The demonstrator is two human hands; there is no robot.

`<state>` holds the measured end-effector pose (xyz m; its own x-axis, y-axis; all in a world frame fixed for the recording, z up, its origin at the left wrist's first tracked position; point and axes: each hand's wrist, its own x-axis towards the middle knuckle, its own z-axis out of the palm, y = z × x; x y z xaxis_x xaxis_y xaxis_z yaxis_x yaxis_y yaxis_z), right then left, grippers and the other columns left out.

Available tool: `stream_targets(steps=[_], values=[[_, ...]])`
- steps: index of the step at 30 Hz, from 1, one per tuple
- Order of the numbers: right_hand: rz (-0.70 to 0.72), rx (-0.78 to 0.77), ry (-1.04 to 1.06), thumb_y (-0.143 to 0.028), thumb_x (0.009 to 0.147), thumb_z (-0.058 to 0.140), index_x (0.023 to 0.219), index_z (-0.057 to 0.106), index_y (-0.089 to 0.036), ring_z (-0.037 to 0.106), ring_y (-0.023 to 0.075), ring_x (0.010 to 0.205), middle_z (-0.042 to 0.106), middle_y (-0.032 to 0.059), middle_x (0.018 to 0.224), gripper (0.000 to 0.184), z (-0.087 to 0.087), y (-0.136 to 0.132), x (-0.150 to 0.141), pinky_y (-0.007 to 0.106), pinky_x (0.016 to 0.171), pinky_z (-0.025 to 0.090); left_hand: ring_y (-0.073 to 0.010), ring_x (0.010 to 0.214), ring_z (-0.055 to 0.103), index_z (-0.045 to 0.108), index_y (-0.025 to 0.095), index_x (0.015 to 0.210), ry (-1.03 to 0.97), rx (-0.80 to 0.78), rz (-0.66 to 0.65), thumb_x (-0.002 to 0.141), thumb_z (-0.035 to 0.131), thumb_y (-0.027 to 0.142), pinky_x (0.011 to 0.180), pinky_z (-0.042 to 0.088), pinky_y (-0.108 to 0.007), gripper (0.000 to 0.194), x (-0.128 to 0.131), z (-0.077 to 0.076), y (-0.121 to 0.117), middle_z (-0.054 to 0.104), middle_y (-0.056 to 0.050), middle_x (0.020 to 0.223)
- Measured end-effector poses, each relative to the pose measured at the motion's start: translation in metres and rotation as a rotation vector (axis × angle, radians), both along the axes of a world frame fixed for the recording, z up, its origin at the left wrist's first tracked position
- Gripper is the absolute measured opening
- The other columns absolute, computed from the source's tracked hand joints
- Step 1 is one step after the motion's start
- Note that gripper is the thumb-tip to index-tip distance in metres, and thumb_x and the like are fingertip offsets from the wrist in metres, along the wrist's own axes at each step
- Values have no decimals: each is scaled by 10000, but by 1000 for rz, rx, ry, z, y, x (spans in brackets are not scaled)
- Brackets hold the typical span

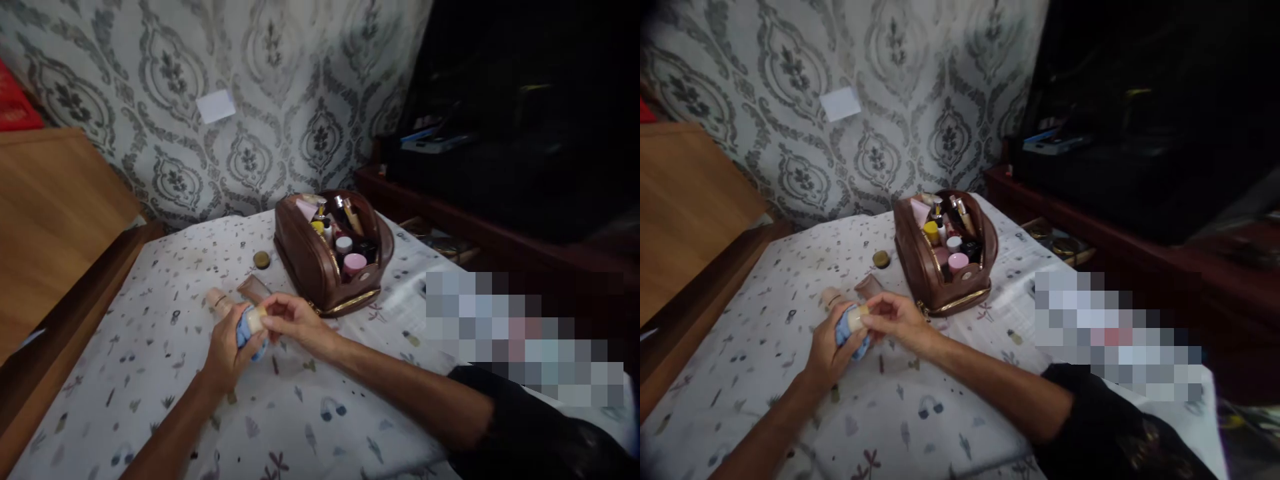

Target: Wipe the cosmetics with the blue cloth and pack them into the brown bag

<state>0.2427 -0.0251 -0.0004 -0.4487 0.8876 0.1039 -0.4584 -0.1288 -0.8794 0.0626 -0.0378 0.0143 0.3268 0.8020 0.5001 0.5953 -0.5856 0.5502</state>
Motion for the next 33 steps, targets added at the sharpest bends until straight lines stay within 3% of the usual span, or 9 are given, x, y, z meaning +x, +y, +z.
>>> stream_targets(steps=[5,9,15,21,25,33], values=[[12,27,38,-522,594,909,950,574,-187,587,64,560,653,-51,780,592,-8,3,-4,187,501,469,-180,649,651,624,180,977,-36,-18,10,923,530,449,609,547,-281,290,2,2,1,678,-20,757],[12,38,53,-549,565,911,950,561,-183,589,59,551,640,-57,766,636,-9,4,-5,179,490,457,-194,686,690,625,184,1026,-62,-19,0,933,531,432,615,567,-283,282,-1,-6,3,714,-35,803],[11,13,2,-656,590,849,940,536,-184,598,91,480,607,-75,621,666,-4,3,-2,189,433,431,-216,774,734,582,186,1196,3,-21,12,918,605,420,653,595,-292,364,-14,-20,7,750,-58,941],[8,16,-7,-659,587,853,964,536,-193,606,101,494,603,-72,650,678,-5,5,-1,200,437,430,-241,869,744,571,194,1220,63,72,49,910,624,427,723,603,-325,391,-13,-23,9,745,-90,1029],[46,32,-44,-743,665,750,922,556,-193,605,109,487,624,-53,615,637,-8,7,-1,209,448,430,-249,898,741,566,208,1221,56,154,88,889,641,455,753,596,-341,421,-7,-24,8,739,-96,1063],[24,31,-84,-742,694,728,884,573,-186,607,114,505,625,-36,617,608,-7,7,0,209,443,427,-247,954,725,578,211,1201,37,48,92,860,672,407,816,580,-355,405,1,-17,6,734,-84,1087]])
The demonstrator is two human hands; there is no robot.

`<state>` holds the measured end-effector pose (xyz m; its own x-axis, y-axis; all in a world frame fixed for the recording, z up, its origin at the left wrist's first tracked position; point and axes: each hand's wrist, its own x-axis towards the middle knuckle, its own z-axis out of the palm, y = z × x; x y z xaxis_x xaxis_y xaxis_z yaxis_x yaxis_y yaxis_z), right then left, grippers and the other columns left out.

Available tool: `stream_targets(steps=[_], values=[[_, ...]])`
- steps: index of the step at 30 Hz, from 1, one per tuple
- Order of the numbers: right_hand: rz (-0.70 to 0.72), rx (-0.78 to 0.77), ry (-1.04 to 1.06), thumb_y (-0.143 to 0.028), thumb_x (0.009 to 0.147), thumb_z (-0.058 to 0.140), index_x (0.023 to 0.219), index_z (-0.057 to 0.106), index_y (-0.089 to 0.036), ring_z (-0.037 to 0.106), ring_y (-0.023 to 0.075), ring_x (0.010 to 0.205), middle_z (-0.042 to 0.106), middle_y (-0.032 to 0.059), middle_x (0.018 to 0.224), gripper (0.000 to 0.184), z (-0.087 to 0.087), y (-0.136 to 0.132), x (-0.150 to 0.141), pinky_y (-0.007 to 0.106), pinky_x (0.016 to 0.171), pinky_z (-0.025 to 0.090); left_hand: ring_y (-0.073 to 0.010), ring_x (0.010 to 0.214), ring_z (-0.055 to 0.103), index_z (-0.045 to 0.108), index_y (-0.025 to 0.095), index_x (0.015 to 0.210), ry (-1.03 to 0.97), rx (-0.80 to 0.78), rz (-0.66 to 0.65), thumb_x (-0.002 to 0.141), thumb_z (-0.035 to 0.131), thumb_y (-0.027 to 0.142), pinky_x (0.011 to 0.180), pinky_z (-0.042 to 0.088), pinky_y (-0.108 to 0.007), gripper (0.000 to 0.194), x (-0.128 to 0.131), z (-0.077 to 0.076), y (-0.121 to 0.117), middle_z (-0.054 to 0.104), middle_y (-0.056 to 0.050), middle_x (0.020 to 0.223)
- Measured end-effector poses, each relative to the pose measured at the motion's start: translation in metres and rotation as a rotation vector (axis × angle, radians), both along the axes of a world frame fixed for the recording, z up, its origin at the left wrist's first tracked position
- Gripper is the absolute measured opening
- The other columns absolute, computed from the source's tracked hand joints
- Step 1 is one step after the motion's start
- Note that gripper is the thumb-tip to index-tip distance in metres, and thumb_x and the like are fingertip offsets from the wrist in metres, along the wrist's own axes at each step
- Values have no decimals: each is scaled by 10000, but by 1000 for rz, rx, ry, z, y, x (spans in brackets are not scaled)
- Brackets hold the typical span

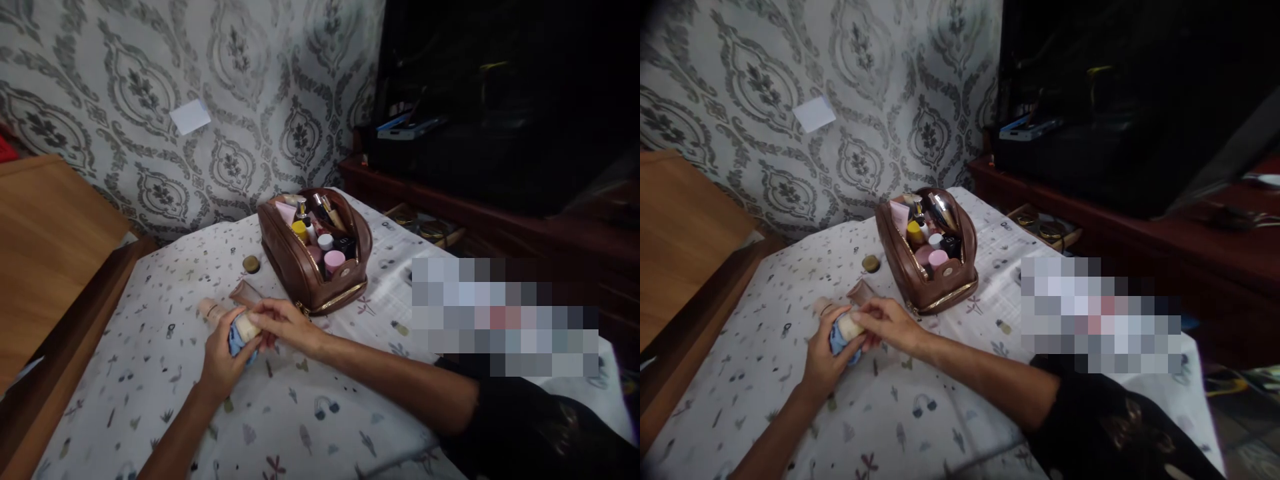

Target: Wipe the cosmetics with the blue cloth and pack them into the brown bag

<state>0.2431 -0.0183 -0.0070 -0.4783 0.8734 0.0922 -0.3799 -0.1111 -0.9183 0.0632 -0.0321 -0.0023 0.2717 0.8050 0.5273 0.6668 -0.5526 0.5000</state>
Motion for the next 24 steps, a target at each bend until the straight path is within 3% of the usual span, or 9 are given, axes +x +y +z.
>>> stream_targets(steps=[5,10,13,17,20,22,24], values=[[-80,114,-57,-623,771,733,987,573,-191,601,116,565,617,-31,707,509,7,-5,4,224,500,455,-253,989,717,574,207,1229,-51,-78,-7,873,663,416,838,575,-357,423,1,4,-2,724,-94,1132],[-301,490,-209,-365,830,735,1054,644,-187,603,137,776,652,7,887,300,29,-14,13,251,706,503,-270,997,721,580,194,1234,-96,-60,12,873,657,462,831,588,-362,456,3,14,-3,723,-107,1144],[-344,670,-244,-342,858,720,1119,647,-187,596,138,784,654,28,961,312,47,-21,24,253,712,512,-268,990,725,579,191,1257,-69,-20,-30,892,635,480,797,594,-339,469,6,31,1,723,-104,1150],[-419,842,-322,-363,894,690,1146,639,-188,609,163,831,663,53,986,311,75,-29,51,294,775,531,-248,982,718,569,200,1274,58,114,-134,916,611,494,780,591,-308,465,21,66,12,713,-83,1151],[-575,844,-272,-350,903,693,1149,633,-174,612,154,815,674,56,996,308,94,-31,82,282,724,530,-198,896,701,579,210,1227,227,253,-209,954,594,385,741,576,-266,325,47,95,24,697,-47,1041],[-699,753,-232,-327,907,690,1144,616,-181,614,139,789,675,46,996,288,104,-27,105,258,661,513,-204,978,676,589,192,1219,349,389,-291,968,572,260,822,569,-286,260,68,110,32,666,-73,1082],[-772,635,-196,-322,900,693,1153,586,-195,638,147,820,674,34,970,302,110,-21,125,267,687,525,-245,1131,626,562,165,1301,471,492,-381,967,553,177,937,545,-345,334,87,119,40,635,-124,1207]])
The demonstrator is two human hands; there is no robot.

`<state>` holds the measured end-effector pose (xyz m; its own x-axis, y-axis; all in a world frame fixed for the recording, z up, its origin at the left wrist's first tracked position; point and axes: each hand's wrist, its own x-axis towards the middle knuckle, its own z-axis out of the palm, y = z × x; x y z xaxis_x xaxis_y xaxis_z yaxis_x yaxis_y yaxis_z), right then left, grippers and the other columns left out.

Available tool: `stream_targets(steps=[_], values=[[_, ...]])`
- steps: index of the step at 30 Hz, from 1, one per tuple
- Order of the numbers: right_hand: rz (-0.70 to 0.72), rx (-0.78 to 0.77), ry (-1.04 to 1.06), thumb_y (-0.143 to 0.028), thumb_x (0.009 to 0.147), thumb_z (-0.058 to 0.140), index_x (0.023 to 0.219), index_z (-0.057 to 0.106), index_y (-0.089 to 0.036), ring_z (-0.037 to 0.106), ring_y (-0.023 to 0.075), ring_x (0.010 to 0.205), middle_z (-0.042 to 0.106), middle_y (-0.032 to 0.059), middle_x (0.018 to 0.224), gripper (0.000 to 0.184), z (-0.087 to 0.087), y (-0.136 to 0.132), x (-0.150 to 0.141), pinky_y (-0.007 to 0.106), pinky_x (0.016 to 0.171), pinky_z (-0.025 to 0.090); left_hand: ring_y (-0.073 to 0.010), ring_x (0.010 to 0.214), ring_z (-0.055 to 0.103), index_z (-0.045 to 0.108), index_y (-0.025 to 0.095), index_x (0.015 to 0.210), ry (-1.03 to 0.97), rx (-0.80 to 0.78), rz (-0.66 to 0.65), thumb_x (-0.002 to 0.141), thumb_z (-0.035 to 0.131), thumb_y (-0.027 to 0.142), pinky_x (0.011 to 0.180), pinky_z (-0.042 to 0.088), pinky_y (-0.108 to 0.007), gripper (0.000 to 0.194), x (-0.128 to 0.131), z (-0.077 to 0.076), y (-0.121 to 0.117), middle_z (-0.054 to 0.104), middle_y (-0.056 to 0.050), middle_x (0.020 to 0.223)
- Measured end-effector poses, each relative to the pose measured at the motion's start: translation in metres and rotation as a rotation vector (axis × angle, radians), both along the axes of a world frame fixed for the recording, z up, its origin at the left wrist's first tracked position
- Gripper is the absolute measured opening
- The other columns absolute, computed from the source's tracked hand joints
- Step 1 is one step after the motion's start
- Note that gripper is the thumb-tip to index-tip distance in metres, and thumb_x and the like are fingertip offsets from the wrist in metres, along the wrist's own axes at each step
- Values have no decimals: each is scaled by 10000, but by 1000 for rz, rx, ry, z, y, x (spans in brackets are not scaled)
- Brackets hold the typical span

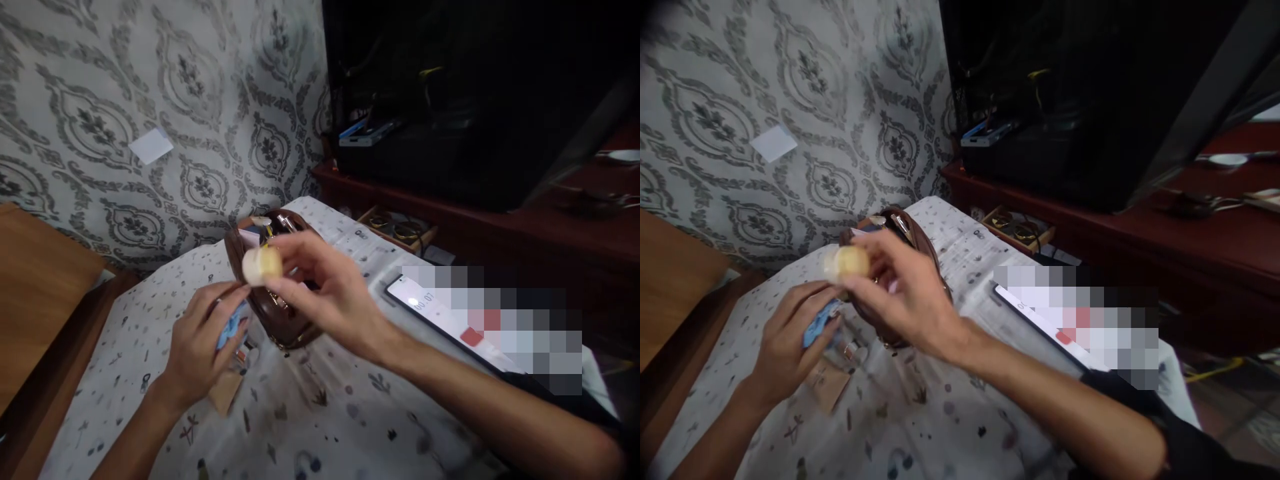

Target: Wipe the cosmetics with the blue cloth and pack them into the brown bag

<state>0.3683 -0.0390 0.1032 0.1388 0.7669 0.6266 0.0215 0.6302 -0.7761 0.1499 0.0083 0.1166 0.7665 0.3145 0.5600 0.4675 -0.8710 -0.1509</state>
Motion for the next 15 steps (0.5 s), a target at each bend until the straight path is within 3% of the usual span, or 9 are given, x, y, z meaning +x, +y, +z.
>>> stream_targets(steps=[3,6,11,15], values=[[-52,-78,72,-311,866,724,1161,558,-198,669,174,892,680,36,973,357,2,11,24,308,771,546,-294,1269,546,523,137,1376,178,60,-57,962,535,123,1012,515,-408,415,15,4,8,600,-163,1318],[-79,-129,-28,-237,847,720,1071,589,-191,674,177,883,693,31,962,264,0,21,37,313,782,537,-308,1310,518,545,129,1360,241,65,-61,960,538,118,1030,508,-424,400,15,1,11,608,-162,1326],[-143,-132,-512,-117,849,653,1002,612,-173,635,158,821,687,23,944,168,10,38,42,281,723,477,-301,1313,520,545,136,1376,207,56,-67,964,554,143,1057,494,-431,412,6,-4,10,607,-159,1331],[-165,-27,-1020,-88,873,603,1051,633,-118,620,212,945,668,104,1076,183,25,56,36,319,779,469,-312,1326,517,545,131,1385,154,23,-85,962,548,142,1073,490,-453,424,5,-10,11,597,-172,1340]])
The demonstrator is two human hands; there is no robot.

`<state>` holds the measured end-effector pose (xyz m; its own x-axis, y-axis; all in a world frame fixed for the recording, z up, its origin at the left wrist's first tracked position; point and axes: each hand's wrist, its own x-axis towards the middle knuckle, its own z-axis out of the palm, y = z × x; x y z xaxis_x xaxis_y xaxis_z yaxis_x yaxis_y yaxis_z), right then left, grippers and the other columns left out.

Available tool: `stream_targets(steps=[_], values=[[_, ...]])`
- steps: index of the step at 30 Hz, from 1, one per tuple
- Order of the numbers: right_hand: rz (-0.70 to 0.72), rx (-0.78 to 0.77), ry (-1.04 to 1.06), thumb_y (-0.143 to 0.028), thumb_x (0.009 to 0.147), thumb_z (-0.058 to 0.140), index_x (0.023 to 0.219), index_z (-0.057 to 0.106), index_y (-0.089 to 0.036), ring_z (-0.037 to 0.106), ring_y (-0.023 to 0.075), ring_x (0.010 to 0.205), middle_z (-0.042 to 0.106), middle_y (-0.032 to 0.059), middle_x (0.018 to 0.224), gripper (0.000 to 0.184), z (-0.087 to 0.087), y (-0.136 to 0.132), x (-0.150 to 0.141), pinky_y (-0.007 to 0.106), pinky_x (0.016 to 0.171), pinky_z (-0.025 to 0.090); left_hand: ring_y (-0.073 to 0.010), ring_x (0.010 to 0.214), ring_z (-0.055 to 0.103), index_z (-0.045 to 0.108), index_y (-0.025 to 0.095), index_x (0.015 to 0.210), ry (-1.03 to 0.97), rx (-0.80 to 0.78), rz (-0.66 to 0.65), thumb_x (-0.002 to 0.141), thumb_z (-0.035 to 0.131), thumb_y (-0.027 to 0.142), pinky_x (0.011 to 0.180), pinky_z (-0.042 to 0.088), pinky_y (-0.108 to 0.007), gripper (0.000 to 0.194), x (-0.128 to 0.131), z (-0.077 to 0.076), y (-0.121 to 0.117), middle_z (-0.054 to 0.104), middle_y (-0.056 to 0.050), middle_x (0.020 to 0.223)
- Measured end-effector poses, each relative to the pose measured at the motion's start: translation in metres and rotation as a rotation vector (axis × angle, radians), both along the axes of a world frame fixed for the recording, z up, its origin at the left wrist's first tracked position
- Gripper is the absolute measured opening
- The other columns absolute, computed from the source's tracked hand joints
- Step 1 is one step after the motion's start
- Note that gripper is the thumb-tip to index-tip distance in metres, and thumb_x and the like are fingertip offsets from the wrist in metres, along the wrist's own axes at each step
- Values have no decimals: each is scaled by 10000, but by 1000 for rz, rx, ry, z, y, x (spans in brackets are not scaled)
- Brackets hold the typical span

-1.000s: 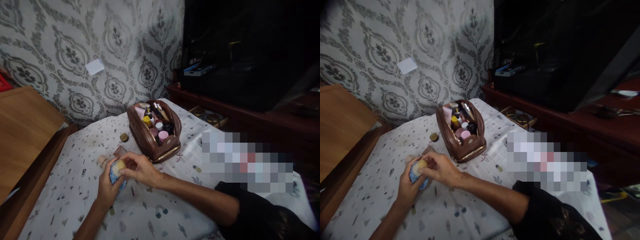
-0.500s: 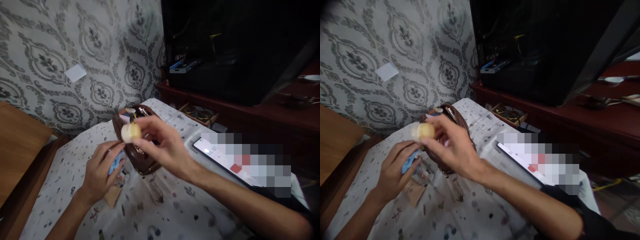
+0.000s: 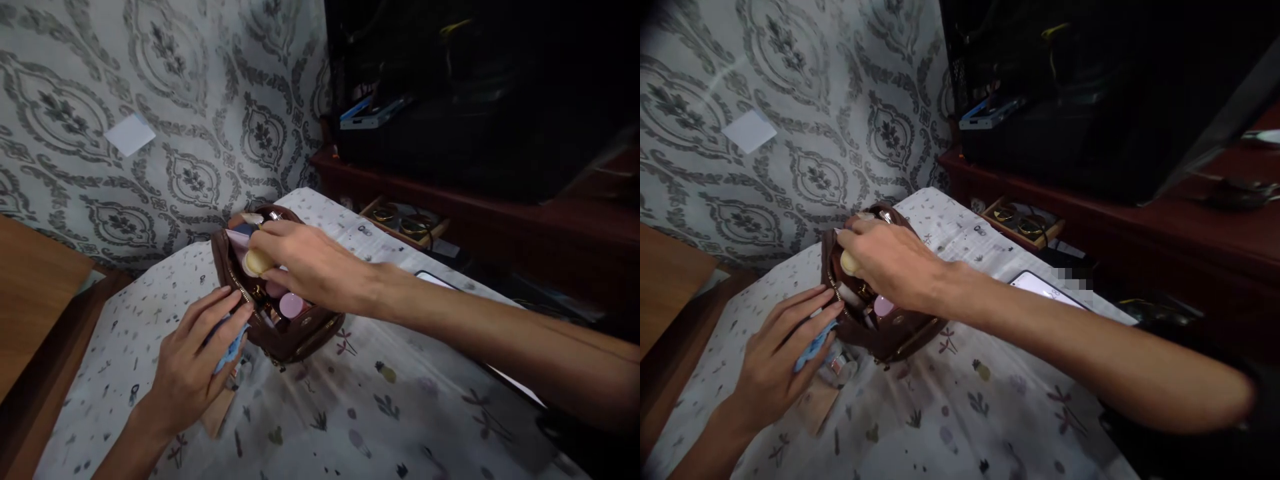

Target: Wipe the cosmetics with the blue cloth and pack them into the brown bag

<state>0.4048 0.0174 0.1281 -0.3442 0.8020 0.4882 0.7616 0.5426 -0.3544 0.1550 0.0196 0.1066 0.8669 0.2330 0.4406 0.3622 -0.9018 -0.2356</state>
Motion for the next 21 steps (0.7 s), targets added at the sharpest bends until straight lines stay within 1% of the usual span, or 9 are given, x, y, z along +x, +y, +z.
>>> stream_targets(steps=[1,3,5,7,10,13,16,21], values=[[24,33,-104,-78,877,590,1071,639,-107,611,230,1007,661,124,1123,202,3,5,-2,334,822,469,-318,1327,519,548,122,1383,-8,-9,-4,963,542,147,1072,494,-460,421,0,0,0,598,-178,1337],[62,106,-263,-61,875,581,1099,649,-99,588,252,1094,660,132,1168,236,8,14,-7,353,896,454,-323,1320,529,558,112,1371,-27,-20,-16,962,536,149,1060,510,-463,412,1,2,0,611,-183,1319],[71,144,-368,-74,882,586,1095,661,-100,585,259,1092,675,123,1160,228,11,22,-11,363,909,441,-315,1300,550,576,132,1351,-38,-26,-30,953,539,139,1035,535,-455,400,1,7,1,633,-166,1293],[53,141,-435,-110,912,574,1079,673,-94,579,265,1068,685,128,1150,194,12,28,-15,372,889,431,-297,1271,574,590,174,1334,-12,-41,-36,946,537,118,1007,559,-453,396,-1,13,3,654,-134,1279],[46,109,-481,-142,935,558,1007,691,-95,567,267,1040,705,125,1094,158,11,35,-18,377,855,409,-281,1252,588,596,211,1324,54,-83,-12,946,507,99,971,585,-456,404,-5,21,7,665,-104,1278],[76,103,-489,-139,915,567,913,704,-98,563,273,1016,716,132,1019,144,10,38,-20,377,832,380,-276,1270,571,587,210,1336,80,-95,7,949,480,91,953,596,-444,419,-9,24,5,661,-103,1289],[124,89,-510,-131,896,575,871,717,-102,549,289,1052,723,149,1001,147,9,42,-21,388,861,357,-277,1295,549,568,179,1363,77,-93,15,942,472,76,977,584,-436,444,-11,21,1,648,-118,1312],[186,45,-571,-134,891,592,887,736,-105,542,298,1087,730,151,997,147,10,45,-22,412,950,331,-286,1328,514,551,147,1389,78,-65,14,946,472,88,1027,552,-442,454,-14,16,-1,622,-137,1353]])
